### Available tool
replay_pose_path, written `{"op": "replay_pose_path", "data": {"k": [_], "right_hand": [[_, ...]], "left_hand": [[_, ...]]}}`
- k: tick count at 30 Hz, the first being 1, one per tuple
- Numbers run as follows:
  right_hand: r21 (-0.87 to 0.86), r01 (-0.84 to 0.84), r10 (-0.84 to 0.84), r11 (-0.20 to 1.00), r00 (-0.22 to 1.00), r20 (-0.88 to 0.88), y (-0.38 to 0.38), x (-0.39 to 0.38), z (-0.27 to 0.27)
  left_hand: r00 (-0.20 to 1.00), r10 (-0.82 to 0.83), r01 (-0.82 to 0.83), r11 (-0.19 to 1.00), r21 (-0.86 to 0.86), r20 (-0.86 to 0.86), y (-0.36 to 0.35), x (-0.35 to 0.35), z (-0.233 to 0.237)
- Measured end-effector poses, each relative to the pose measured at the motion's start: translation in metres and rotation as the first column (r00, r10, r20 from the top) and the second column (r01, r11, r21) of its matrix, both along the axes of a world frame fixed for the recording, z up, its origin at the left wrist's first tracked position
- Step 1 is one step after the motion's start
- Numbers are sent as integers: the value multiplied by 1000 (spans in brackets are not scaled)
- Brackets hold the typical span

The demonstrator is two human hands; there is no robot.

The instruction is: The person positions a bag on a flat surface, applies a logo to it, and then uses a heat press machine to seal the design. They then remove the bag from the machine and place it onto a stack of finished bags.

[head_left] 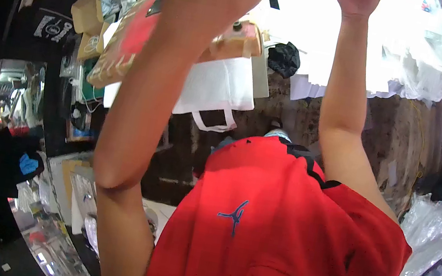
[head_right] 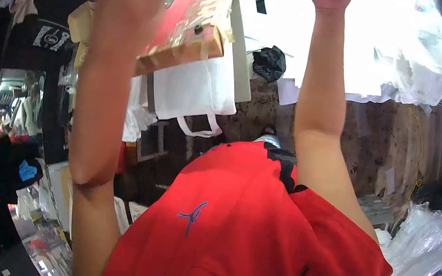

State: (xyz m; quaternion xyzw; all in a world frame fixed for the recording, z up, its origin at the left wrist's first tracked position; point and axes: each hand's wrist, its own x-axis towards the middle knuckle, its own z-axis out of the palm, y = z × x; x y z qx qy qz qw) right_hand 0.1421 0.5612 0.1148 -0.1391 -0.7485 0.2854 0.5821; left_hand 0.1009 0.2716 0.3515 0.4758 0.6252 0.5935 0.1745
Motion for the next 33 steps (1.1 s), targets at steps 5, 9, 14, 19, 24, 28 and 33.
{"op": "replay_pose_path", "data": {"k": [5,9,14,19,24,28,33], "right_hand": [[-623,-100,537,775,625,567,88,-28,-203],[28,-205,-47,978,-87,995,10,-48,-142],[-762,-238,578,603,788,211,36,-104,-182],[-897,-363,359,254,896,-261,19,-70,-175],[-660,282,288,696,733,616,48,-58,-318],[-468,462,227,753,485,844,27,-42,-291],[-493,326,127,807,719,683,-96,-3,-165]], "left_hand": [[968,45,-91,980,-175,-248,-136,15,-25],[979,180,-205,842,-500,-98,-243,2,-81],[876,473,-349,756,-554,94,-302,16,-133],[864,501,-457,731,-507,-56,-321,20,-144],[681,721,-682,559,-472,-130,-346,-8,-155],[614,786,-770,573,-281,-79,-342,-31,-151],[600,777,-743,629,-229,190,-345,-61,-172]]}}
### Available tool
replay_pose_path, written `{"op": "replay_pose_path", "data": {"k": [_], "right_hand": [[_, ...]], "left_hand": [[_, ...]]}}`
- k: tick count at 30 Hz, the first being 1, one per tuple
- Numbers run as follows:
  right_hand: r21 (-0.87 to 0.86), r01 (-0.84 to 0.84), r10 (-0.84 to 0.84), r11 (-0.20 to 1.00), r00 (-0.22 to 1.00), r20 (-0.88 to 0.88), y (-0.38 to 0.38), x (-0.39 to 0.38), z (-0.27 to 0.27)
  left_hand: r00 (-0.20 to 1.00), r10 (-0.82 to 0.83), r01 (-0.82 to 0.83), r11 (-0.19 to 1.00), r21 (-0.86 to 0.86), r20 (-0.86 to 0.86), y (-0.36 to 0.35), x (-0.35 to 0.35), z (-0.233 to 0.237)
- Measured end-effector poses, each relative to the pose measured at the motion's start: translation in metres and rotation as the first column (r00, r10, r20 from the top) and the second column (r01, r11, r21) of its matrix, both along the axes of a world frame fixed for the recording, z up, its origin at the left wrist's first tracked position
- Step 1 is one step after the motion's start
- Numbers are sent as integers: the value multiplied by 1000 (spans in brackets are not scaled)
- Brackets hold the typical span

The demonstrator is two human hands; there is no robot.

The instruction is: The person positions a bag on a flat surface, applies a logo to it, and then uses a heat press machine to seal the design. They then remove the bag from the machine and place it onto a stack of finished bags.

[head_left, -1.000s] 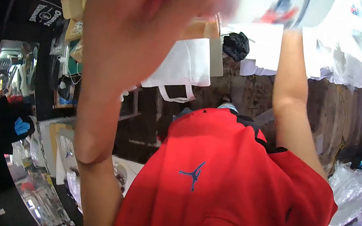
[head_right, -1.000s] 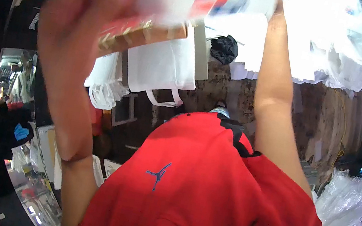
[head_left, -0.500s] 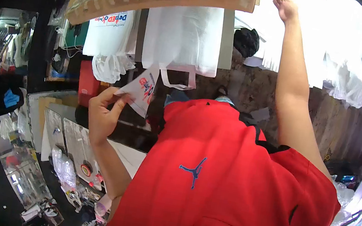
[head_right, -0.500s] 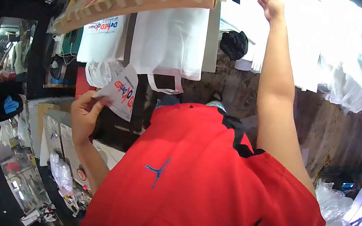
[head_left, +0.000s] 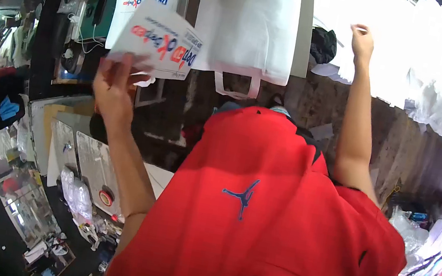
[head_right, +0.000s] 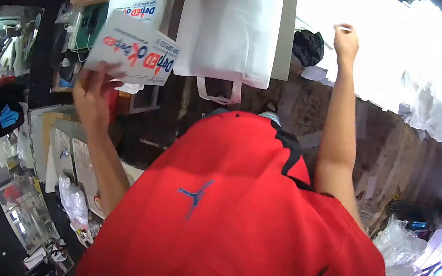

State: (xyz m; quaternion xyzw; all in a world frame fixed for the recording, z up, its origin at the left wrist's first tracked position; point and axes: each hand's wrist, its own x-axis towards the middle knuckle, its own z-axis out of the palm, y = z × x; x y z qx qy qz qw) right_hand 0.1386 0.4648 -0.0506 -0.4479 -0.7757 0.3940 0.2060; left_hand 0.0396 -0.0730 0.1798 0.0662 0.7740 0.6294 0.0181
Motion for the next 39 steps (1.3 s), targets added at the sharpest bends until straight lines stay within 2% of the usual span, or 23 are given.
{"op": "replay_pose_path", "data": {"k": [1,2,4,7,8,9,11,14,15,18,19,20,22,23,24,26,27,28,30,32,34,37,39], "right_hand": [[-211,-173,140,962,977,-161,-30,4,16],[-442,-381,275,812,918,-286,-64,8,37],[-246,-606,556,757,794,-245,-137,3,81],[-210,-801,620,560,574,-535,-201,-21,129],[-165,-845,638,508,498,-587,-213,-28,135],[-248,-875,644,416,476,-599,-219,-33,134],[-375,-876,697,303,472,-540,-221,-43,127],[-502,-807,579,310,579,-574,-217,-50,104],[-476,-788,633,391,606,-483,-218,-56,97],[-464,-806,674,368,575,-463,-243,-77,94],[-572,-785,520,239,601,-607,-247,-85,75],[-569,-785,523,245,601,-604,-249,-86,67],[-586,-811,56,2,585,-809,-250,-88,65],[-571,-770,181,284,628,-757,-260,-79,76],[-575,-765,185,290,634,-751,-259,-77,72],[-534,-839,88,106,543,-835,-250,-78,52],[-645,-740,-2,189,657,-754,-244,-84,41],[-643,-721,-66,257,651,-756,-243,-83,62],[-733,-662,-289,157,679,-675,-235,-75,90],[-729,-673,-283,127,679,-677,-218,-79,77],[-615,-590,155,523,775,-612,-203,-88,64],[-405,-348,139,846,875,-464,-169,-117,47],[-272,-265,140,925,904,-404,-154,-122,37]], "left_hand": [[994,-88,82,993,87,59,0,-9,-9],[994,-96,90,992,93,59,6,-13,-10],[952,-171,169,985,32,255,30,-18,-10],[898,-389,367,920,135,205,53,-49,-30],[865,-442,363,877,314,235,61,-58,-34],[827,-505,346,804,483,248,69,-70,-36],[844,-490,318,784,533,218,76,-95,-51],[854,-475,265,749,607,214,78,-126,-82],[845,-485,253,734,631,225,79,-132,-90],[855,-477,222,692,687,204,101,-134,-96],[878,-447,201,673,712,174,113,-131,-94],[900,-411,179,652,736,145,120,-135,-95],[899,-419,201,652,731,127,117,-155,-115],[925,-325,66,647,759,196,121,-157,-118],[933,-232,-71,631,773,274,125,-157,-121],[936,-176,-136,616,776,304,132,-162,-140],[938,-113,-197,606,770,328,134,-166,-151],[938,-111,-198,607,770,329,136,-168,-160],[932,-35,-288,528,799,360,142,-168,-171],[924,-48,-301,519,800,379,151,-159,-169],[914,-65,-315,509,801,401,160,-158,-176],[932,-19,-297,536,790,363,165,-172,-243],[985,-143,166,940,299,-97,152,-189,-283]]}}
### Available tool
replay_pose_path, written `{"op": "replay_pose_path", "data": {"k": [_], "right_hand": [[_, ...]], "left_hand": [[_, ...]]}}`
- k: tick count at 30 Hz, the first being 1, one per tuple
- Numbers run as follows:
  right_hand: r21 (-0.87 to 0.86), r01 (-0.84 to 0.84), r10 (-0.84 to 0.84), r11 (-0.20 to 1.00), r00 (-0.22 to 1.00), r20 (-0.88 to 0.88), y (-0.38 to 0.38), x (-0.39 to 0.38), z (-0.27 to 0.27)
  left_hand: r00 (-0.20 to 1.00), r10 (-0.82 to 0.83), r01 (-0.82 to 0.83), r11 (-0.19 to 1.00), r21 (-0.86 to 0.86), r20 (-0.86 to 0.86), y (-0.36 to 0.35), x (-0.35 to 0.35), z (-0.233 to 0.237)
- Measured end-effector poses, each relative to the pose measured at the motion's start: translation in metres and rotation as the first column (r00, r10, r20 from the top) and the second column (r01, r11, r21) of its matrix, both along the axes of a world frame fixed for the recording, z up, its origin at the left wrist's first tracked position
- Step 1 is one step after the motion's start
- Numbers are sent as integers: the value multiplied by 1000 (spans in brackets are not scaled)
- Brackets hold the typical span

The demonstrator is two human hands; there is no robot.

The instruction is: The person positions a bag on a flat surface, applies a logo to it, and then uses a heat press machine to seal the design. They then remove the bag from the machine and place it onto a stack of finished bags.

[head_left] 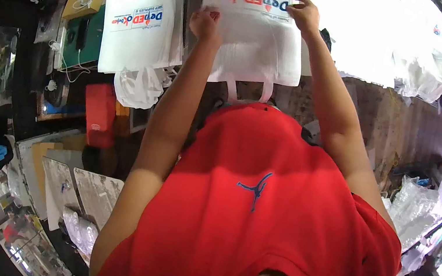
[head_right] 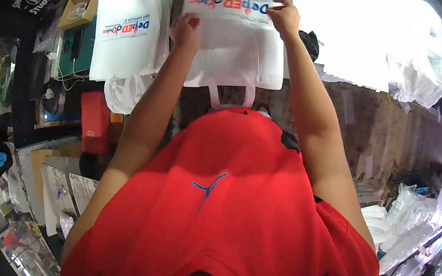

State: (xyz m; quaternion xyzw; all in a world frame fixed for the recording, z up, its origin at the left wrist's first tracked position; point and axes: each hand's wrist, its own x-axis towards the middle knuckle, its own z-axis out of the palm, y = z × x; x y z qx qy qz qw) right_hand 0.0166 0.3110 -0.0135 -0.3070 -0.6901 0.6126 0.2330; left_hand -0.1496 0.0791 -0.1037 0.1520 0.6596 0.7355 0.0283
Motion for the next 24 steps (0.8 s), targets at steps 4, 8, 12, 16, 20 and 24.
{"op": "replay_pose_path", "data": {"k": [4,8,12,16,20,24], "right_hand": [[452,-61,-115,890,929,351,11,6,-19],[419,-78,-78,905,936,343,9,6,-24],[464,-127,-72,877,919,388,12,5,-21],[458,-163,-36,874,918,395,14,7,-23],[461,-162,-30,873,923,383,13,9,-23],[434,-41,-131,900,924,359,5,14,-23]], "left_hand": [[913,324,-346,937,47,249,-19,44,45],[733,-391,13,826,-563,-556,-38,88,43],[608,-553,-19,707,-707,-570,-25,119,45],[658,-571,-87,591,-802,-491,-25,120,36],[666,-575,-112,552,-827,-474,-25,123,37],[668,-590,-86,544,-834,-454,-24,123,36]]}}
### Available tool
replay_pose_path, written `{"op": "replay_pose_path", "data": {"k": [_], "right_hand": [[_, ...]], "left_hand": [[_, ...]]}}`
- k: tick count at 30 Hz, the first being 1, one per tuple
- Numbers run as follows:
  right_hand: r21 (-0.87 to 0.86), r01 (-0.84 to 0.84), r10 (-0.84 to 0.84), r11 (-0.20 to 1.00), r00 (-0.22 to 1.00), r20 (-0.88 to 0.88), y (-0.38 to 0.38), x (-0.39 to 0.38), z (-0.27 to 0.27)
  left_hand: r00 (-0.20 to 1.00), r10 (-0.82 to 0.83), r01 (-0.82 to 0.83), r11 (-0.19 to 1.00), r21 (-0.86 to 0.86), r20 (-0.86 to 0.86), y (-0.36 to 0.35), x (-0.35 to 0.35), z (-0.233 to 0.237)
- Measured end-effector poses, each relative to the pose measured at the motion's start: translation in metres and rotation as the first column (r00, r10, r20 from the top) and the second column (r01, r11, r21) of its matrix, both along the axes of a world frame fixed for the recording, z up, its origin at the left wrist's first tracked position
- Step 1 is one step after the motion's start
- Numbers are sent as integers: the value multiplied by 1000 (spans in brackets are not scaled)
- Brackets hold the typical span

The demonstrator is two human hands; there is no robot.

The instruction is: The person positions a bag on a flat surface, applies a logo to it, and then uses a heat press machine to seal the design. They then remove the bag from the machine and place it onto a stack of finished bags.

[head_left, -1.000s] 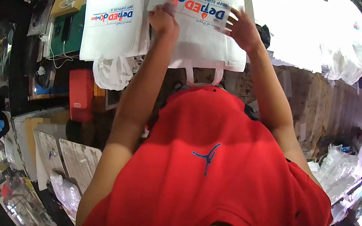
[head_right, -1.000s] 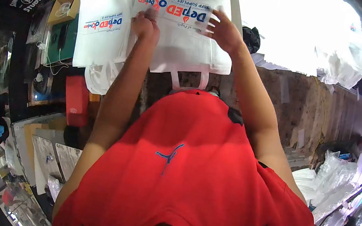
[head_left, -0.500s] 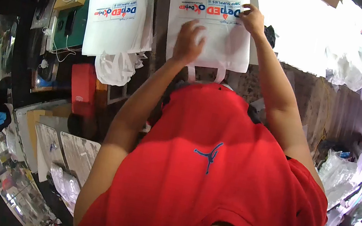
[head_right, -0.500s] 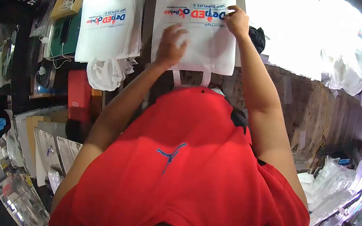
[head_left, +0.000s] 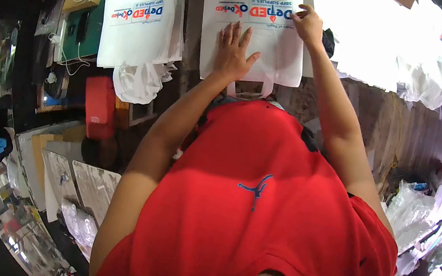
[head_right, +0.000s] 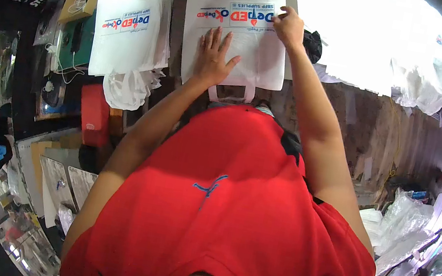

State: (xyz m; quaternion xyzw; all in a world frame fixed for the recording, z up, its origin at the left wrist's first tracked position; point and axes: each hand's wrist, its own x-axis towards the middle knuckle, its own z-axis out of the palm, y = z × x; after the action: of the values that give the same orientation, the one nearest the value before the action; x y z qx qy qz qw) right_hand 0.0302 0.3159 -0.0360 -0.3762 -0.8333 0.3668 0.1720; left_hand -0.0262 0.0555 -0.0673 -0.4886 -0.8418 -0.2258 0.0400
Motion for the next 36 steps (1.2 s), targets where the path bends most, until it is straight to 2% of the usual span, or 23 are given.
{"op": "replay_pose_path", "data": {"k": [1,2,3,4,5,7,8,9,10,11,12,14,17,19,21,23,27,29,30,36], "right_hand": [[2,9,-9,1000,1000,1,-5,5,-1],[243,-8,25,970,997,-67,-15,12,-2],[470,-9,74,883,990,-122,-26,21,-3],[508,-101,172,855,980,-95,-40,33,1],[551,-136,194,824,980,-48,-60,47,11],[507,-41,120,861,985,-125,-75,79,10],[409,23,15,912,996,-90,-69,92,-3],[306,92,-83,947,996,-41,-64,108,-15],[203,94,-96,975,995,3,-62,117,-13],[84,81,-93,993,984,155,-66,120,6],[109,60,-78,992,982,172,-66,119,8],[128,41,-65,991,980,187,-63,116,2],[101,20,-44,995,970,241,-59,110,1],[2,76,-74,997,960,270,-56,104,5],[33,63,-69,998,967,244,-56,103,1],[-17,113,-106,993,966,235,-54,100,3],[-6,113,-108,994,963,245,-51,101,4],[36,82,-89,996,965,247,-51,102,4],[-25,110,-99,994,960,261,-51,101,4],[-34,96,-83,995,962,261,-48,101,4]], "left_hand": [[1000,10,-10,1000,-3,0,1,0,-1],[1000,19,-19,1000,-7,0,1,-1,-1],[1000,10,-10,1000,-8,0,1,-3,-1],[1000,3,-4,999,39,19,0,-6,-1],[999,-3,0,996,85,39,-1,-10,-1],[994,38,-77,905,418,101,-19,-36,-8],[928,224,-314,900,301,298,-36,-48,-2],[788,411,-519,844,136,457,-56,-59,8],[757,464,-536,844,30,460,-76,-70,21],[725,517,-548,833,-74,455,-92,-74,27],[722,524,-551,830,-81,452,-99,-70,30],[669,454,-428,883,-194,588,-110,-65,29],[633,467,-440,873,-210,617,-112,-64,16],[620,463,-464,868,-180,634,-112,-64,5],[609,457,-490,859,-146,648,-115,-65,-1],[591,453,-515,849,-119,668,-115,-63,-1],[616,454,-513,851,-109,644,-113,-64,-3],[555,489,-532,831,-165,673,-112,-63,-2],[557,482,-527,834,-161,676,-111,-63,-2],[601,504,-526,834,-168,620,-111,-60,2]]}}
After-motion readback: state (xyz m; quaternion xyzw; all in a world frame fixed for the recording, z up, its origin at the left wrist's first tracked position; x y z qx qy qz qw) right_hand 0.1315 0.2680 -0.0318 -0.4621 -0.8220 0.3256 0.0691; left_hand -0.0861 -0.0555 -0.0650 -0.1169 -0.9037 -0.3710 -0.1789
